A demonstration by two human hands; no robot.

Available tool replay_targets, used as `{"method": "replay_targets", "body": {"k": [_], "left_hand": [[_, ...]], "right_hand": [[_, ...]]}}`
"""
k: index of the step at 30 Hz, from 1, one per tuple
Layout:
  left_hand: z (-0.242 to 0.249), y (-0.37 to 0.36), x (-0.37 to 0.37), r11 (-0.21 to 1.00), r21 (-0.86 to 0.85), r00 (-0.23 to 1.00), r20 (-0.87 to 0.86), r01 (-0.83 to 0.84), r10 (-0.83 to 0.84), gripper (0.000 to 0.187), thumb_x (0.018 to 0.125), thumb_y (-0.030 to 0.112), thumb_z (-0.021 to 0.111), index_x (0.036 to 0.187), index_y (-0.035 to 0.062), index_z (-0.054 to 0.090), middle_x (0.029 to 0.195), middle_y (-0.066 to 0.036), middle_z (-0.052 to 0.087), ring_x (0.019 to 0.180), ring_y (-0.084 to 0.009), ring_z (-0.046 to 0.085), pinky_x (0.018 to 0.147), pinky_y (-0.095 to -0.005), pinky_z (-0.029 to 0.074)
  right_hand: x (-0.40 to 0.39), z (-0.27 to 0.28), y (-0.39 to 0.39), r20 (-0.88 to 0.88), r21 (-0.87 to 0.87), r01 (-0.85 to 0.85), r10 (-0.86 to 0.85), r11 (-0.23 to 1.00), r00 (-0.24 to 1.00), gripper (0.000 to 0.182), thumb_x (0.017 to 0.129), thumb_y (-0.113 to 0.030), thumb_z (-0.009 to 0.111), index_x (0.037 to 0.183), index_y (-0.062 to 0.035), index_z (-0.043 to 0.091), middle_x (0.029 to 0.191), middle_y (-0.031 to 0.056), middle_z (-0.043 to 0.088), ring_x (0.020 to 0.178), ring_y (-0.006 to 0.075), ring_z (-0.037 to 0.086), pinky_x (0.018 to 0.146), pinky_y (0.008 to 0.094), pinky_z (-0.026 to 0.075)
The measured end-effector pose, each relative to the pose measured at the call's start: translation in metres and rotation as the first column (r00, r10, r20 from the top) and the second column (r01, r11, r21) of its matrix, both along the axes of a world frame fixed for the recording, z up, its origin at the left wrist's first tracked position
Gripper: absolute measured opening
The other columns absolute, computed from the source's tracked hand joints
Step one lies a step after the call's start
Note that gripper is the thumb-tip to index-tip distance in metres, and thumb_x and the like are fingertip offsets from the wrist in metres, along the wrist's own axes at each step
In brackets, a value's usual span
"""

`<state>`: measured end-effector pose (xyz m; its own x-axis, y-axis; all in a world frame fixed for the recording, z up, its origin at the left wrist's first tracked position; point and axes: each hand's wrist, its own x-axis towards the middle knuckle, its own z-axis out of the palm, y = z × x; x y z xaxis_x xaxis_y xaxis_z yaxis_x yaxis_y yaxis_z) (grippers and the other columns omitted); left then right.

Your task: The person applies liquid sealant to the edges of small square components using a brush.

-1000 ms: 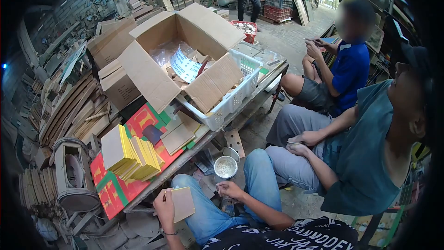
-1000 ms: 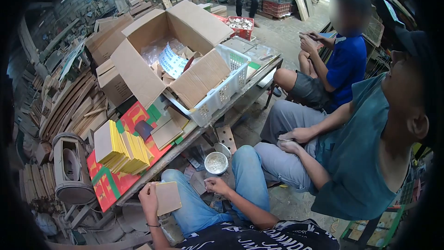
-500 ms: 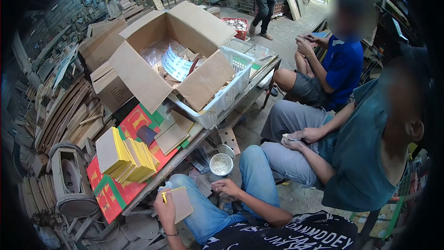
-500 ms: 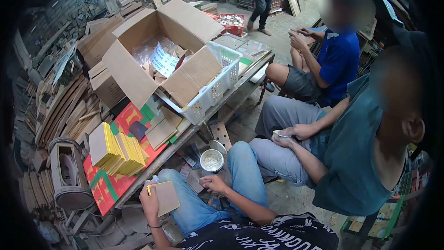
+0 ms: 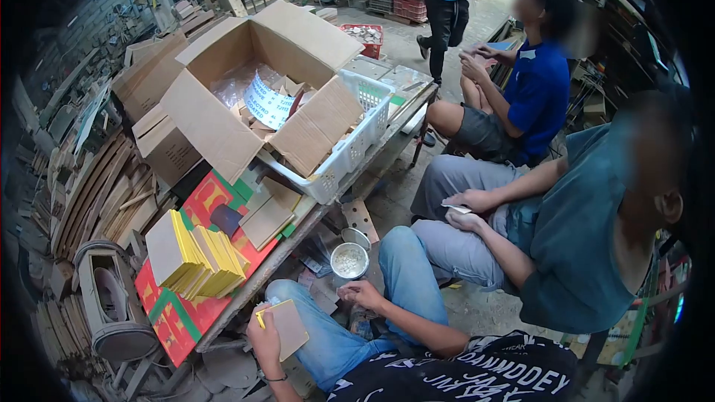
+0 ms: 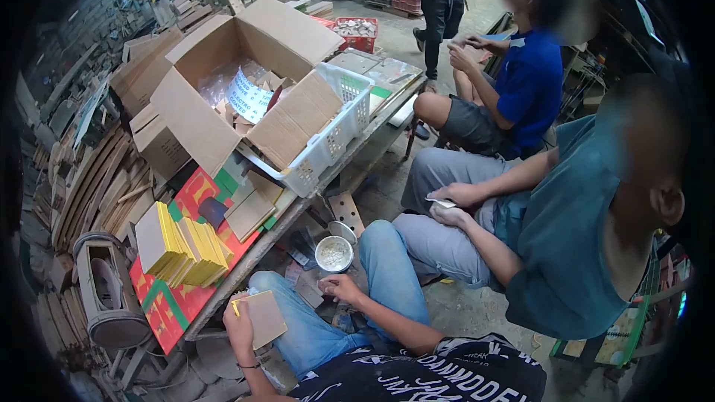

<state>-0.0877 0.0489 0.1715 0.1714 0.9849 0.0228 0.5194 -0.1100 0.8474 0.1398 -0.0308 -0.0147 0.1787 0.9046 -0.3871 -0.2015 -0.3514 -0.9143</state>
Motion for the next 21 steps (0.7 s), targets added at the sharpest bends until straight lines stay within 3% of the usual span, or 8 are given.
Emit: {"method": "replay_targets", "body": {"k": [4,6,10,16,19,21], "left_hand": [[0.003,0.001,0.001,1.0,-0.016,1.0,0.007,0.016,-0.016,0.022,0.088,0.014,0.05,0.097,-0.0025,0.061,0.084,-0.014,0.065,0.078,-0.0203,0.062,0.073,-0.0317,0.047],[0.0,0.002,0.0,0.999,-0.014,0.999,0.03,0.031,-0.031,0.022,0.087,0.013,0.05,0.097,-0.0026,0.061,0.084,-0.014,0.065,0.078,-0.0197,0.062,0.073,-0.0315,0.047],[-0.001,0.003,0.0,0.999,-0.019,0.999,0.013,0.039,-0.039,0.022,0.087,0.013,0.05,0.097,-0.0026,0.061,0.085,-0.014,0.065,0.079,-0.0196,0.061,0.074,-0.0313,0.047],[0.001,0.003,0.002,0.999,-0.035,0.999,0.007,0.032,-0.032,0.022,0.087,0.014,0.051,0.098,-0.0024,0.061,0.087,-0.015,0.065,0.081,-0.0212,0.062,0.075,-0.0324,0.047],[-0.002,0.004,0.003,0.999,-0.013,0.999,0.003,0.034,-0.034,0.023,0.087,0.015,0.052,0.098,-0.0024,0.062,0.087,-0.015,0.065,0.082,-0.0221,0.062,0.076,-0.0331,0.047],[0.002,0.004,0.007,0.998,0.053,1.0,-0.007,0.017,-0.016,0.022,0.088,0.013,0.051,0.096,-0.0037,0.062,0.086,-0.015,0.065,0.08,-0.0208,0.062,0.075,-0.0324,0.047]], "right_hand": [[0.002,0.003,0.001,0.081,-0.024,-0.006,0.008,1.0,0.997,0.03,0.082,-0.004,0.057,0.112,-0.003,0.06,0.099,0.0058,0.063,0.082,0.0139,0.059,0.062,0.0282,0.055],[-0.003,0.002,0.0,-0.08,-0.039,0.014,-0.018,0.999,0.997,0.033,0.082,-0.004,0.057,0.115,-0.0032,0.057,0.1,0.0061,0.062,0.083,0.0137,0.059,0.061,0.0281,0.055],[-0.002,0.0,0.001,-0.089,-0.05,0.007,-0.012,0.999,0.996,0.036,0.08,-0.003,0.058,0.116,-0.0027,0.055,0.101,0.0067,0.062,0.085,0.0139,0.059,0.062,0.028,0.055],[0.0,-0.022,0.003,0.044,0.035,-0.001,0.0,0.999,0.999,0.043,0.079,0.001,0.054,0.121,-0.0024,0.052,0.104,0.0094,0.06,0.089,0.0184,0.059,0.066,0.0312,0.056],[-0.003,-0.008,-0.001,-0.031,0.02,0.059,-0.058,0.998,0.998,0.047,0.079,0.003,0.051,0.126,-0.0026,0.05,0.108,0.0104,0.058,0.091,0.0196,0.059,0.066,0.0314,0.057],[-0.002,0.013,-0.002,-0.184,-0.095,0.087,-0.103,0.992,0.977,0.052,0.079,0.003,0.051,0.13,-0.0037,0.047,0.116,0.0116,0.055,0.092,0.0197,0.059,0.063,0.0299,0.058]]}}
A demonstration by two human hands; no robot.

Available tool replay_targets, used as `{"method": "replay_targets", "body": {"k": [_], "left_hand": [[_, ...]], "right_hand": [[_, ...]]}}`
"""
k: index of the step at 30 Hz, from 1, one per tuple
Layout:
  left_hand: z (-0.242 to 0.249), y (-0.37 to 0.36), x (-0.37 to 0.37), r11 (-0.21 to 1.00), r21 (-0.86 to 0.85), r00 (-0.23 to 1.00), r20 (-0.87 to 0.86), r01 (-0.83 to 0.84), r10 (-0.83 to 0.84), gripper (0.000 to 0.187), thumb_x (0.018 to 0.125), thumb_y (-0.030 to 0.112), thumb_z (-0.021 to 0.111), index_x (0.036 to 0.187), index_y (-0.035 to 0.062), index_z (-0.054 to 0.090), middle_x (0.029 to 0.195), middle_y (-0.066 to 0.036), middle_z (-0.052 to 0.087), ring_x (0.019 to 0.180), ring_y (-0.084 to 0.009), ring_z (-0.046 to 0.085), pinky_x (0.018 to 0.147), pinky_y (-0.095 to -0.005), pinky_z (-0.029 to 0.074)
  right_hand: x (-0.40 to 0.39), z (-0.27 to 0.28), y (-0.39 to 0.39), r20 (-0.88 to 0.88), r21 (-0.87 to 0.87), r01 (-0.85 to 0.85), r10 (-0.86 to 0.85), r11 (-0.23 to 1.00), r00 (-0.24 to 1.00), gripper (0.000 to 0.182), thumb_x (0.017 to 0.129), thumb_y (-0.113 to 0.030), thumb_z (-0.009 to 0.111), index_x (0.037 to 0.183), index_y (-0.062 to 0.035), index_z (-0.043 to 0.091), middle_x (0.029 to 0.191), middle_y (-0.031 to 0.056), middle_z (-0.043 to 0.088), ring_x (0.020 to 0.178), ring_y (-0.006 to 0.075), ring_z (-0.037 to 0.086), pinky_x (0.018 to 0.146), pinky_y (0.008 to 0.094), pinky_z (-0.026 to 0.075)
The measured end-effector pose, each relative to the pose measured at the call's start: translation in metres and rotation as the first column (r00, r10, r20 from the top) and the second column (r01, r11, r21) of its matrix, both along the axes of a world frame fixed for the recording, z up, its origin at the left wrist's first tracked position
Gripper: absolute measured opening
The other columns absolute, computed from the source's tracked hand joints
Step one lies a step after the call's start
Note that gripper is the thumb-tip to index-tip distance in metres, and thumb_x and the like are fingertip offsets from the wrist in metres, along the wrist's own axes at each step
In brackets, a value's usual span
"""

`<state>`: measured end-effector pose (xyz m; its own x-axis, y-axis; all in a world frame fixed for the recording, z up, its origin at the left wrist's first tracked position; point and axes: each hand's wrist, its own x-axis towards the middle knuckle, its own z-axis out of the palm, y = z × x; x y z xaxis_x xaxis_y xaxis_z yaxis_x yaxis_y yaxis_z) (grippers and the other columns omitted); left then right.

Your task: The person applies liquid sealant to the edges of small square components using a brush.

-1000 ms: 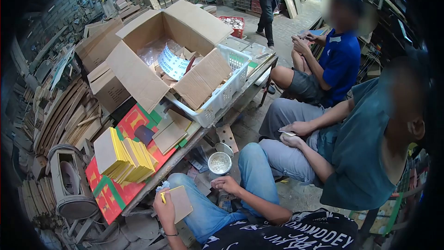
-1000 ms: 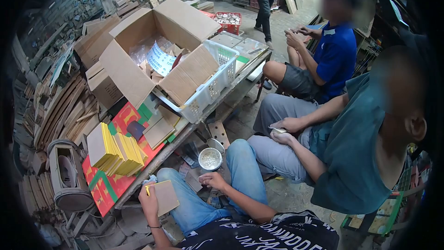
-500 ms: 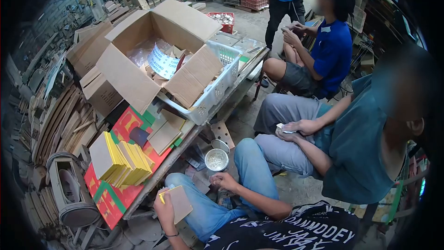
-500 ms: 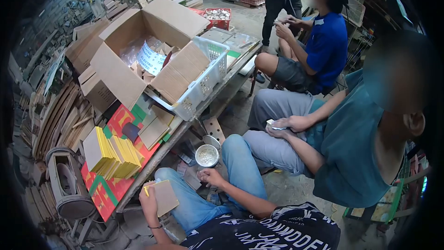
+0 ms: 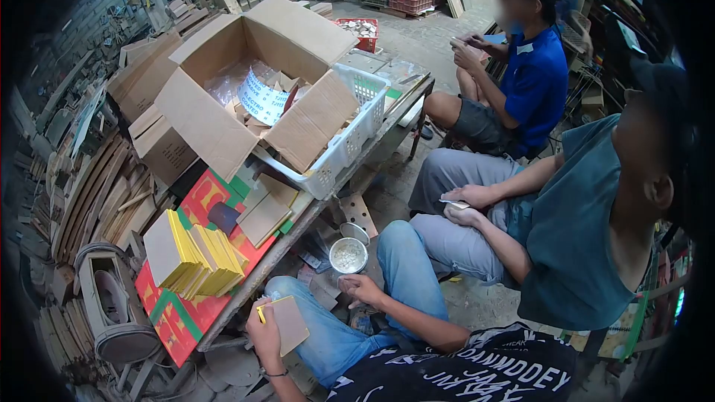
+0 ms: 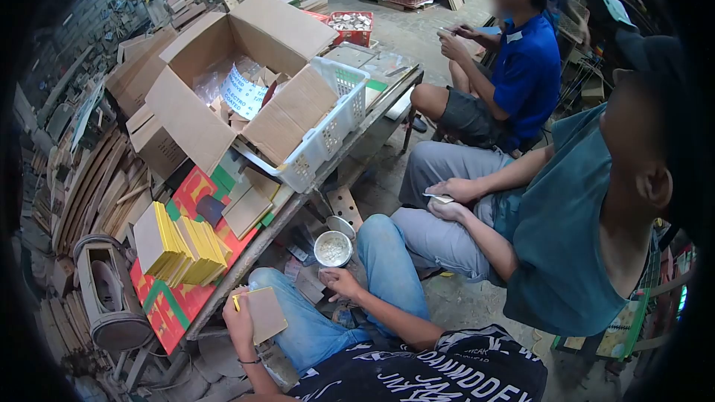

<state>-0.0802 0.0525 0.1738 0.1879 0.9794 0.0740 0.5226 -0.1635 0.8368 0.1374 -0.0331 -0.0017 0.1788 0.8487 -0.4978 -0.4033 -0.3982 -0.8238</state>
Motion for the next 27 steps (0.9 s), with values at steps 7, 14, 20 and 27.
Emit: {"method": "replay_targets", "body": {"k": [7,14,20,27], "left_hand": [[0.003,-0.001,0.0,0.99,0.087,0.992,0.069,-0.108,0.102,0.017,0.088,0.007,0.05,0.093,-0.0047,0.061,0.082,-0.013,0.064,0.074,-0.0178,0.059,0.072,-0.0304,0.047],[0.013,-0.005,0.005,0.98,0.177,0.996,-0.009,-0.09,0.094,0.015,0.085,0.006,0.055,0.092,-0.0055,0.061,0.081,-0.015,0.065,0.071,-0.0211,0.062,0.068,-0.0321,0.048],[0.005,-0.003,0.0,0.975,0.187,0.992,-0.009,-0.118,0.122,0.016,0.085,0.007,0.055,0.091,-0.0056,0.062,0.078,-0.018,0.065,0.071,-0.0248,0.064,0.068,-0.0347,0.048],[0.008,0.001,0.002,0.992,0.105,0.996,-0.049,-0.071,0.077,0.016,0.086,0.01,0.054,0.09,-0.0046,0.059,0.077,-0.018,0.062,0.07,-0.0278,0.061,0.068,-0.0359,0.047]], "right_hand": [[-0.001,-0.015,0.002,0.098,0.108,-0.066,0.055,0.992,0.994,0.051,0.08,0.001,0.051,0.13,-0.005,0.048,0.117,0.0123,0.057,0.091,0.0184,0.06,0.06,0.0286,0.057],[0.0,-0.026,0.003,0.187,0.152,-0.034,0.005,0.988,0.982,0.052,0.076,0.002,0.051,0.127,-0.0069,0.053,0.108,0.0129,0.062,0.071,0.0152,0.061,0.05,0.0262,0.053],[0.002,-0.03,0.001,0.205,0.125,-0.089,0.062,0.988,0.977,0.049,0.079,0.002,0.053,0.128,-0.0047,0.051,0.117,0.011,0.059,0.093,0.0177,0.061,0.06,0.027,0.055],[0.001,-0.025,0.0,0.203,0.077,-0.106,0.089,0.991,0.975,0.047,0.079,0.0,0.054,0.126,-0.0046,0.052,0.11,0.0103,0.061,0.086,0.0165,0.06,0.059,0.0266,0.054]]}}
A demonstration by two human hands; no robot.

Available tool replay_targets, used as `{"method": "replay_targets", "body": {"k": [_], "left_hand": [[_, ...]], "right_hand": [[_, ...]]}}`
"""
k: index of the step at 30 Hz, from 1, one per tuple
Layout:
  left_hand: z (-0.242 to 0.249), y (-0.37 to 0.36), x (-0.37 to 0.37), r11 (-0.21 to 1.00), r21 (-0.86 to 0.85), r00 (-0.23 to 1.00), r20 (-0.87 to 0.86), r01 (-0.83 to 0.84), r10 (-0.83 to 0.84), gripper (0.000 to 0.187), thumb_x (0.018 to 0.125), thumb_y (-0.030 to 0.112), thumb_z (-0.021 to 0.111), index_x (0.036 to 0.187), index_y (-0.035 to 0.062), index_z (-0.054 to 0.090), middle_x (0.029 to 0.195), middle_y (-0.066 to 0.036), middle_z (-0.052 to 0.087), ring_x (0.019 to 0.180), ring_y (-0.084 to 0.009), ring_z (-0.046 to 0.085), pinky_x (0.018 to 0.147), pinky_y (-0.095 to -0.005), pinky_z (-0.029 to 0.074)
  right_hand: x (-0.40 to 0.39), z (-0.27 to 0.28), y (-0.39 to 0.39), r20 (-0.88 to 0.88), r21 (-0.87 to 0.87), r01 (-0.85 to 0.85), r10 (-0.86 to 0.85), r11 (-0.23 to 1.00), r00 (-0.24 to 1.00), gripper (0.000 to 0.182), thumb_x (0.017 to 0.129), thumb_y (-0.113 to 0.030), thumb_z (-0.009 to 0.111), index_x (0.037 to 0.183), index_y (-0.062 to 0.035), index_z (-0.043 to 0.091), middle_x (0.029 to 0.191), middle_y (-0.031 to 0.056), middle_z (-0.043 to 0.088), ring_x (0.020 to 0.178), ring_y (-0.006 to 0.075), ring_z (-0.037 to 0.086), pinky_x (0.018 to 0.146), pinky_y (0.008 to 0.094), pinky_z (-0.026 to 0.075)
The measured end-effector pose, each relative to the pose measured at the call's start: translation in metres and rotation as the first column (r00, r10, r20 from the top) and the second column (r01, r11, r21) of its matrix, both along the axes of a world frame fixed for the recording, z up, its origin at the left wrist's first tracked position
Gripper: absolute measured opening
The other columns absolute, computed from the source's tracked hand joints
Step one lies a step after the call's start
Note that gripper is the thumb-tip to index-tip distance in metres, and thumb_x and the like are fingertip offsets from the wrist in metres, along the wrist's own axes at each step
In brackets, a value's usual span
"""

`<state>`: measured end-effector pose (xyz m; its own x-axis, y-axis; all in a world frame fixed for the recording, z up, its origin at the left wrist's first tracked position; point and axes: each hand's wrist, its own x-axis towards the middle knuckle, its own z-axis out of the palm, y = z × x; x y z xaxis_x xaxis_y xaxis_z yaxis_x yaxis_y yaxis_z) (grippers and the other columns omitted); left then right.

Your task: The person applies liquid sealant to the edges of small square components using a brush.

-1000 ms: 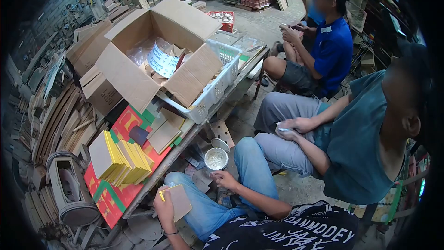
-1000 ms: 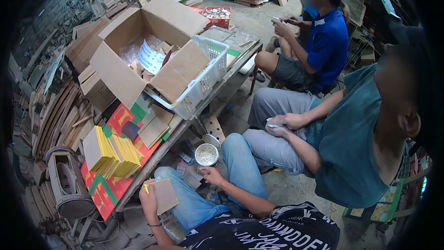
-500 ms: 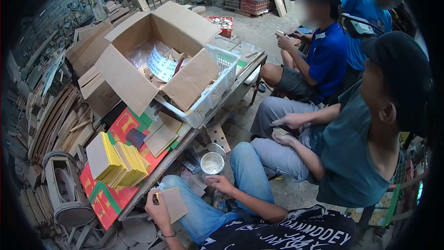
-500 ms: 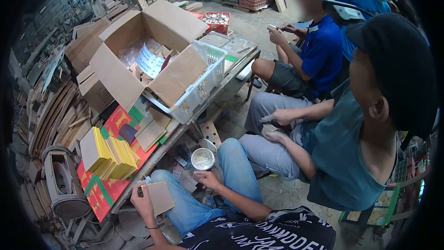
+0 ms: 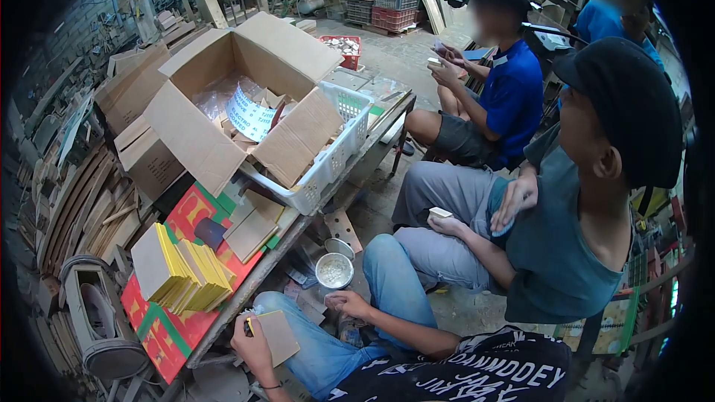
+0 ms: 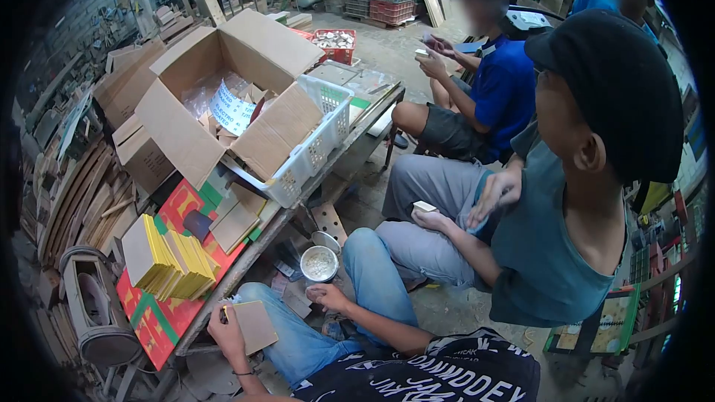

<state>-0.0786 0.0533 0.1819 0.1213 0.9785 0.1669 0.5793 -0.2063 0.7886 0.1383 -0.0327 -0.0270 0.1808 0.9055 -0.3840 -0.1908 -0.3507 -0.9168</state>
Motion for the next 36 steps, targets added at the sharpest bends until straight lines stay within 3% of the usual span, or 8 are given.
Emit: {"method": "replay_targets", "body": {"k": [9,20,23,27,28,29,34,36], "left_hand": [[-0.007,0.005,-0.001,0.997,-0.057,0.994,-0.094,0.054,-0.059,0.018,0.084,0.011,0.052,0.091,-0.0037,0.059,0.081,-0.022,0.062,0.075,-0.037,0.06,0.071,-0.0409,0.046],[-0.002,0.002,-0.002,0.999,-0.013,0.999,0.014,-0.035,0.035,0.019,0.085,0.012,0.053,0.088,-0.0048,0.061,0.079,-0.021,0.063,0.073,-0.0351,0.062,0.07,-0.0409,0.046],[-0.007,0.004,-0.003,0.999,-0.019,0.999,0.031,-0.044,0.044,0.02,0.087,0.013,0.052,0.089,-0.0049,0.061,0.079,-0.02,0.063,0.073,-0.0315,0.061,0.071,-0.0391,0.046],[-0.021,0.009,-0.009,0.996,-0.068,0.995,0.09,0.049,-0.043,0.031,0.093,0.021,0.044,0.092,-0.0045,0.061,0.08,-0.018,0.063,0.075,-0.0259,0.061,0.072,-0.0363,0.046],[-0.019,0.008,-0.006,0.996,-0.07,0.994,0.098,0.053,-0.046,0.031,0.093,0.021,0.044,0.092,-0.0045,0.061,0.08,-0.018,0.063,0.075,-0.0259,0.061,0.072,-0.0363,0.046],[-0.016,0.007,-0.005,0.986,-0.157,0.986,0.164,0.052,-0.025,0.036,0.095,0.023,0.04,0.093,-0.0049,0.062,0.081,-0.017,0.064,0.076,-0.0246,0.06,0.073,-0.0355,0.046],[-0.021,0.007,-0.001,0.961,-0.252,0.955,0.294,0.118,-0.04,0.046,0.098,0.03,0.031,0.1,-0.005,0.062,0.091,-0.013,0.064,0.085,-0.0207,0.058,0.078,-0.032,0.045],[-0.032,0.008,-0.003,0.935,-0.328,0.863,0.503,0.138,0.049,0.046,0.098,0.031,0.032,0.104,-0.0038,0.061,0.099,-0.013,0.061,0.09,-0.0203,0.056,0.083,-0.0313,0.043]], "right_hand": [[-0.001,-0.009,0.0,0.009,-0.022,-0.019,0.019,1.0,1.0,0.047,0.078,-0.002,0.054,0.125,-0.0052,0.052,0.104,0.0108,0.061,0.08,0.0179,0.06,0.056,0.0292,0.055],[0.003,-0.015,-0.001,0.0,-0.058,-0.039,0.039,0.998,0.999,0.048,0.079,-0.002,0.052,0.126,-0.0054,0.05,0.109,0.011,0.062,0.087,0.0192,0.062,0.056,0.0311,0.055],[0.008,-0.003,-0.002,-0.039,-0.102,-0.015,0.011,0.995,0.999,0.049,0.08,0.001,0.054,0.128,-0.0063,0.051,0.112,0.0078,0.061,0.092,0.0154,0.06,0.065,0.0269,0.054],[-0.018,0.047,0.007,0.147,0.252,-0.038,0.0,0.967,0.989,0.044,0.082,0.0,0.054,0.125,-0.0108,0.057,0.117,0.005,0.062,0.095,0.0103,0.058,0.075,0.0264,0.05],[-0.029,0.09,0.009,0.32,0.347,-0.087,-0.031,0.934,0.947,0.044,0.083,-0.002,0.055,0.125,-0.0143,0.057,0.114,0.0044,0.064,0.094,0.0075,0.056,0.077,0.0263,0.048],[-0.044,0.119,0.013,0.293,0.274,-0.101,0.017,0.957,0.956,0.043,0.084,-0.003,0.055,0.125,-0.0162,0.057,0.113,0.0063,0.064,0.091,0.0063,0.055,0.08,0.0254,0.047],[-0.103,0.168,0.027,0.357,0.672,-0.222,-0.046,0.706,0.933,0.039,0.089,-0.004,0.053,0.127,-0.0069,0.053,0.122,0.0116,0.059,0.111,0.023,0.057,0.091,0.0319,0.044],[-0.111,0.166,0.028,0.37,0.704,-0.223,-0.081,0.674,0.925,0.039,0.089,-0.003,0.052,0.128,-0.0051,0.051,0.124,0.0119,0.057,0.114,0.0244,0.055,0.094,0.0328,0.042]]}}
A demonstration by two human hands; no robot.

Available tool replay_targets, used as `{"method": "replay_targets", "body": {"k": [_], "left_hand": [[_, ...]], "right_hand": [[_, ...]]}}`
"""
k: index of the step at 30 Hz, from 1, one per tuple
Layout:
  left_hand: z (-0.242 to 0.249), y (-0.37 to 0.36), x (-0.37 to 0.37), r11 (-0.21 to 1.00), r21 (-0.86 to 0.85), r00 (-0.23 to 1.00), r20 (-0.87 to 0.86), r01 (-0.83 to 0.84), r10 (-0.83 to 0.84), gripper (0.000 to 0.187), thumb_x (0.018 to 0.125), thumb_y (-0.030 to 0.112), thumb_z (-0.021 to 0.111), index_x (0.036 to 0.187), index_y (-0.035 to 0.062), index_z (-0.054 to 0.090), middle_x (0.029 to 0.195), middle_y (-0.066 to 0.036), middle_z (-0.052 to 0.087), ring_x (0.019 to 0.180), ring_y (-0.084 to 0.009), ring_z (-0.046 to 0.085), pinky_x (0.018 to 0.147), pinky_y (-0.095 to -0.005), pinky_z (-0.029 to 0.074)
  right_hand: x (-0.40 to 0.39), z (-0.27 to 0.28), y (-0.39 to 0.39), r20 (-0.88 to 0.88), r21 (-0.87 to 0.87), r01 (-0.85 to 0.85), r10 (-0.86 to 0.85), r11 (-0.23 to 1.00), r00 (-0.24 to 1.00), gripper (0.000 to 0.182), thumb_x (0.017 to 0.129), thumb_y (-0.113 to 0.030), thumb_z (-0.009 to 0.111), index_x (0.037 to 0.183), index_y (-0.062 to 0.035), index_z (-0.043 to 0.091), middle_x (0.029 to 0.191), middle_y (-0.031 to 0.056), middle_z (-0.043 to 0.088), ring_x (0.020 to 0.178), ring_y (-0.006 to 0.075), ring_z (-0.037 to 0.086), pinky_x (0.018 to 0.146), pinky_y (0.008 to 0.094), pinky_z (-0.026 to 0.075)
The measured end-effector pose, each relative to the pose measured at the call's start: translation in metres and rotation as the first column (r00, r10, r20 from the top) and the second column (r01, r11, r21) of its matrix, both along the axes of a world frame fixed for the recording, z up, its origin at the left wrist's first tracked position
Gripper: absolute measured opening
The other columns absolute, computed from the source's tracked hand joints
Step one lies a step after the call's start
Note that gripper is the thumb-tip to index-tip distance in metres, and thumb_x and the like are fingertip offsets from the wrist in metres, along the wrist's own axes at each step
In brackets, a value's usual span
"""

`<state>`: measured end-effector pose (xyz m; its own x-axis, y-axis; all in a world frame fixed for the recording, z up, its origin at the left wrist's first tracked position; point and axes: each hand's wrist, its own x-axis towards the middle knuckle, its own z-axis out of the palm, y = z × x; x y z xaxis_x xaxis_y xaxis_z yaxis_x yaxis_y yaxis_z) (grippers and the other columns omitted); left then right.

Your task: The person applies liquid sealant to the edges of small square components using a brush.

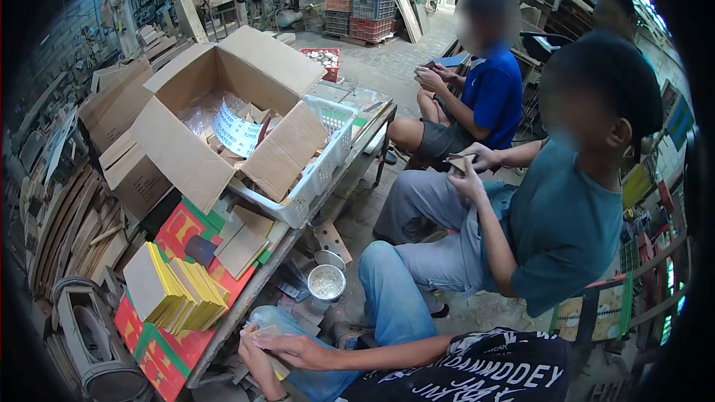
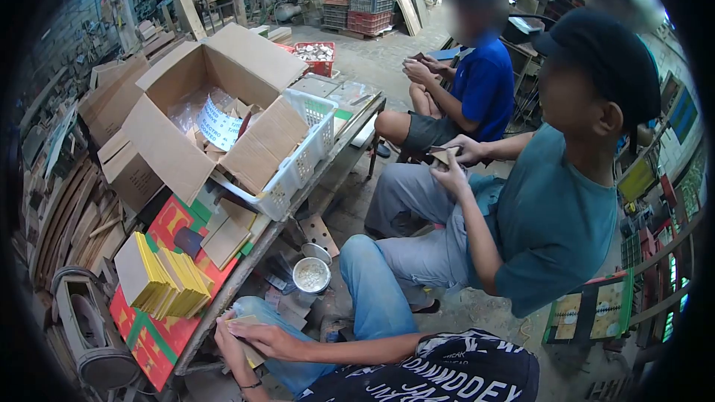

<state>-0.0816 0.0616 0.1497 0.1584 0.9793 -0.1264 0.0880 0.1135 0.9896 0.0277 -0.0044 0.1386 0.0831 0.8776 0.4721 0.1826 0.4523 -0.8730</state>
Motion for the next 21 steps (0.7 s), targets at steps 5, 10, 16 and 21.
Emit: {"method": "replay_targets", "body": {"k": [5,10,16,21], "left_hand": [[-0.002,-0.006,0.012,0.998,-0.023,0.993,0.109,-0.05,0.052,0.05,0.099,0.04,0.028,0.115,0.0018,0.057,0.096,-0.009,0.057,0.086,-0.0172,0.053,0.079,-0.0294,0.043],[0.0,-0.006,0.017,0.992,-0.12,0.976,0.209,-0.043,0.068,0.052,0.099,0.04,0.028,0.116,0.001,0.057,0.101,-0.011,0.057,0.088,-0.0182,0.054,0.081,-0.0303,0.044],[-0.014,0.002,0.024,0.999,-0.001,0.991,0.127,-0.047,0.047,0.053,0.099,0.037,0.027,0.124,-0.0031,0.052,0.125,-0.018,0.052,0.115,-0.0262,0.048,0.099,-0.0354,0.034],[-0.009,0.0,0.039,0.997,0.041,0.982,0.183,-0.058,0.049,0.051,0.099,0.031,0.025,0.129,-0.0032,0.047,0.132,-0.018,0.047,0.121,-0.0258,0.044,0.102,-0.0346,0.031]], "right_hand": [[-0.003,0.003,0.003,0.021,-0.037,0.006,-0.005,0.999,1.0,0.04,0.089,0.0,0.051,0.129,-0.0029,0.049,0.128,0.0132,0.054,0.117,0.0257,0.053,0.098,0.0337,0.04],[-0.005,0.004,0.0,-0.039,-0.078,0.012,-0.015,0.997,0.999,0.043,0.088,0.001,0.049,0.131,-0.0038,0.047,0.126,0.0184,0.053,0.115,0.0329,0.053,0.094,0.0351,0.043],[-0.003,0.003,0.012,-0.056,-0.134,0.059,-0.067,0.989,0.996,0.043,0.09,-0.003,0.046,0.133,-0.0052,0.045,0.121,0.02,0.056,0.108,0.0349,0.057,0.091,0.0344,0.044],[0.005,0.011,0.007,-0.058,-0.3,0.065,-0.087,0.952,0.995,0.043,0.09,-0.004,0.047,0.133,-0.0096,0.046,0.116,0.0231,0.056,0.101,0.0377,0.059,0.082,0.0355,0.046]]}}
